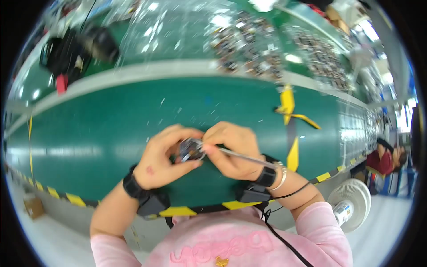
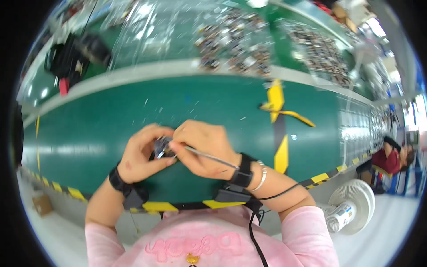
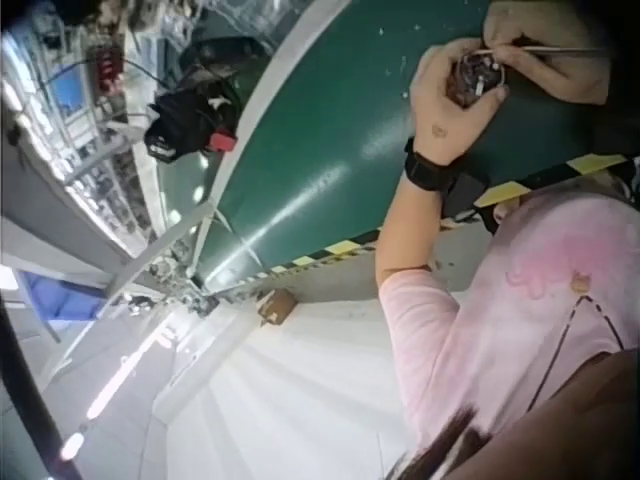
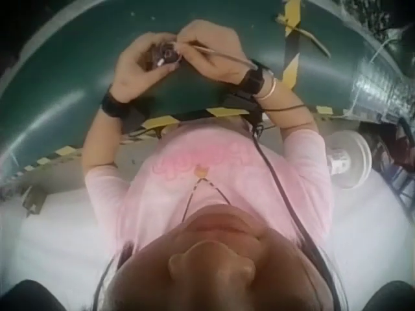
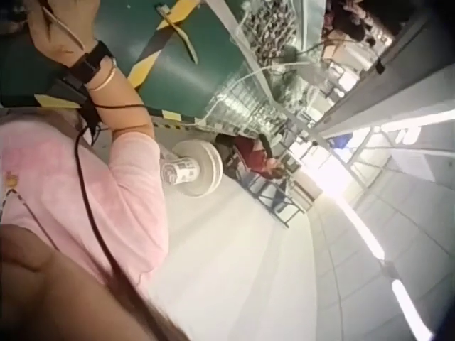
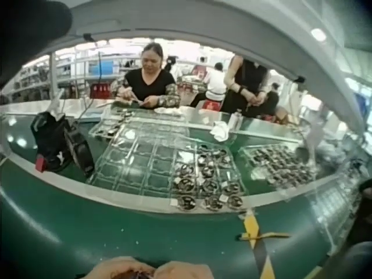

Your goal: Manually assembling small electronic components using tweezers and a probe tool at a production station.

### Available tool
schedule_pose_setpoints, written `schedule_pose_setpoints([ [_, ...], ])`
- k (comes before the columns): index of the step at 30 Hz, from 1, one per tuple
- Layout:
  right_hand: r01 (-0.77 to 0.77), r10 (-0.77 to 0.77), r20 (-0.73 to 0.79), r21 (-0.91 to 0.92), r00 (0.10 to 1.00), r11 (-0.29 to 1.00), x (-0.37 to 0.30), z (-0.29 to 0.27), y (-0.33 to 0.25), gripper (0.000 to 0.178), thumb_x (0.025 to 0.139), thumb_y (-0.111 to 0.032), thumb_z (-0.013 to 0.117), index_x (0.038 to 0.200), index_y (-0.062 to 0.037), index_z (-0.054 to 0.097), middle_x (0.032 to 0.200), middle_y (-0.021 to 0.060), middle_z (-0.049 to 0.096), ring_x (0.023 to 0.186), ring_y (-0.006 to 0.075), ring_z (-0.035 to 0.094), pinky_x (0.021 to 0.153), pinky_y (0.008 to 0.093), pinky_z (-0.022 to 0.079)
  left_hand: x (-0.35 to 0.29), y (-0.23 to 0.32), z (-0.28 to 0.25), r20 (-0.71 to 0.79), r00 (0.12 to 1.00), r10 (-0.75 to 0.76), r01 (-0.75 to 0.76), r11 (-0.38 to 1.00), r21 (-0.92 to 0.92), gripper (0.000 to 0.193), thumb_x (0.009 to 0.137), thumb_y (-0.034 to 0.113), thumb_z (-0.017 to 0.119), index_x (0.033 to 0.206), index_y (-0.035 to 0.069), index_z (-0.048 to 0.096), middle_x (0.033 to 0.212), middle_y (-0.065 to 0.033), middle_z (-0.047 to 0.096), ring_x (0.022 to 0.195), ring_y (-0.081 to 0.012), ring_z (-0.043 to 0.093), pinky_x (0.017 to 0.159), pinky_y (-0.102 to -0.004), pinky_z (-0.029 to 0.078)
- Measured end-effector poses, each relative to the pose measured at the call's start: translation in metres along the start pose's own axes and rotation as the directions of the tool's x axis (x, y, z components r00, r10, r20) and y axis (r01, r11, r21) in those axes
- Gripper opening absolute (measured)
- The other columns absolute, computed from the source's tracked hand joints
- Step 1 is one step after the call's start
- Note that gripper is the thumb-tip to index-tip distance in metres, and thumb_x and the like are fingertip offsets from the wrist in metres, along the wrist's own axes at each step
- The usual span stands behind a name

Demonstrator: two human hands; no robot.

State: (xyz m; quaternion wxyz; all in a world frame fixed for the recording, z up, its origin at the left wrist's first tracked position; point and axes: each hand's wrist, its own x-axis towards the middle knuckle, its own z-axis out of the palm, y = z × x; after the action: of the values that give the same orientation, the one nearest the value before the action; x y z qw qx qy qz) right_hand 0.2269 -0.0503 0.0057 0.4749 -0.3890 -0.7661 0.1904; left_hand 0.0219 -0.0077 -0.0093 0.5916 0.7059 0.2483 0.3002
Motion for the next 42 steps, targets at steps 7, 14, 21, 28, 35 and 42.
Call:
schedule_pose_setpoints([
  [7, -0.417, 0.434, -0.088, 0.162, 0.897, 0.895, 0.002, -0.047, 0.008, 0.010, 0.086, -0.002, 0.065, 0.094, -0.0058, 0.060, 0.082, 0.0091, 0.065, 0.071, 0.0240, 0.064, 0.062, 0.0314, 0.051, 0.006, 0.013, 0.007, -0.158, 0.946, -0.282, 0.227, 0.928, -0.296, 0.059, 0.076, -0.006, 0.074, 0.130, 0.002, 0.051, 0.113, -0.0040, 0.057, 0.095, -0.0108, 0.060, 0.080, -0.0229, 0.050],
  [14, -0.251, 0.248, -0.069, -0.037, 0.966, 0.967, -0.036, -0.063, 0.041, 0.008, 0.089, -0.003, 0.062, 0.095, -0.0078, 0.061, 0.084, 0.0074, 0.064, 0.072, 0.0252, 0.064, 0.061, 0.0317, 0.051, 0.128, 0.025, 0.026, -0.127, 0.991, -0.051, 0.062, 0.995, 0.080, 0.055, 0.076, -0.004, 0.075, 0.126, 0.002, 0.052, 0.105, -0.0036, 0.061, 0.087, -0.0082, 0.060, 0.072, -0.0223, 0.050],
  [21, -0.193, 0.193, 0.009, 0.043, 0.981, 0.980, -0.040, -0.069, 0.051, 0.006, 0.090, -0.006, 0.057, 0.095, -0.0081, 0.060, 0.082, 0.0071, 0.061, 0.070, 0.0271, 0.063, 0.059, 0.0358, 0.049, 0.254, 0.012, 0.061, -0.088, 0.994, 0.066, -0.012, 0.861, 0.509, 0.050, 0.074, 0.010, 0.078, 0.119, 0.004, 0.057, 0.096, -0.0054, 0.062, 0.077, -0.0110, 0.061, 0.066, -0.0257, 0.049],
  [28, -0.208, 0.208, 0.005, 0.056, 0.978, 0.976, -0.042, -0.068, 0.053, 0.006, 0.089, -0.006, 0.057, 0.094, -0.0084, 0.058, 0.081, 0.0080, 0.061, 0.069, 0.0284, 0.063, 0.058, 0.0377, 0.049, 0.320, -0.030, 0.060, -0.005, 0.959, 0.282, -0.201, 0.695, 0.690, 0.051, 0.075, 0.017, 0.077, 0.121, 0.006, 0.059, 0.110, -0.0086, 0.062, 0.082, -0.0170, 0.061, 0.071, -0.0308, 0.049],
  [35, -0.213, 0.213, 0.004, 0.064, 0.977, 0.975, -0.041, -0.068, 0.054, 0.006, 0.087, -0.006, 0.059, 0.093, -0.0078, 0.058, 0.080, 0.0085, 0.060, 0.068, 0.0297, 0.062, 0.058, 0.0391, 0.050, 0.242, 0.010, 0.062, 0.052, 0.954, 0.294, -0.261, 0.735, 0.625, 0.032, 0.079, 0.008, 0.071, 0.110, 0.006, 0.066, 0.111, -0.0092, 0.065, 0.091, -0.0227, 0.062, 0.075, -0.0319, 0.048],
  [42, -0.176, 0.175, -0.022, -0.074, 0.984, 0.982, -0.046, -0.064, 0.055, 0.008, 0.086, -0.007, 0.060, 0.093, -0.0083, 0.058, 0.080, 0.0077, 0.058, 0.071, 0.0292, 0.061, 0.060, 0.0391, 0.050, 0.112, 0.026, 0.051, 0.271, 0.946, 0.176, -0.303, 0.772, 0.558, 0.027, 0.075, 0.000, 0.071, 0.102, 0.002, 0.067, 0.101, -0.0132, 0.067, 0.091, -0.0277, 0.063, 0.081, -0.0347, 0.050],
])
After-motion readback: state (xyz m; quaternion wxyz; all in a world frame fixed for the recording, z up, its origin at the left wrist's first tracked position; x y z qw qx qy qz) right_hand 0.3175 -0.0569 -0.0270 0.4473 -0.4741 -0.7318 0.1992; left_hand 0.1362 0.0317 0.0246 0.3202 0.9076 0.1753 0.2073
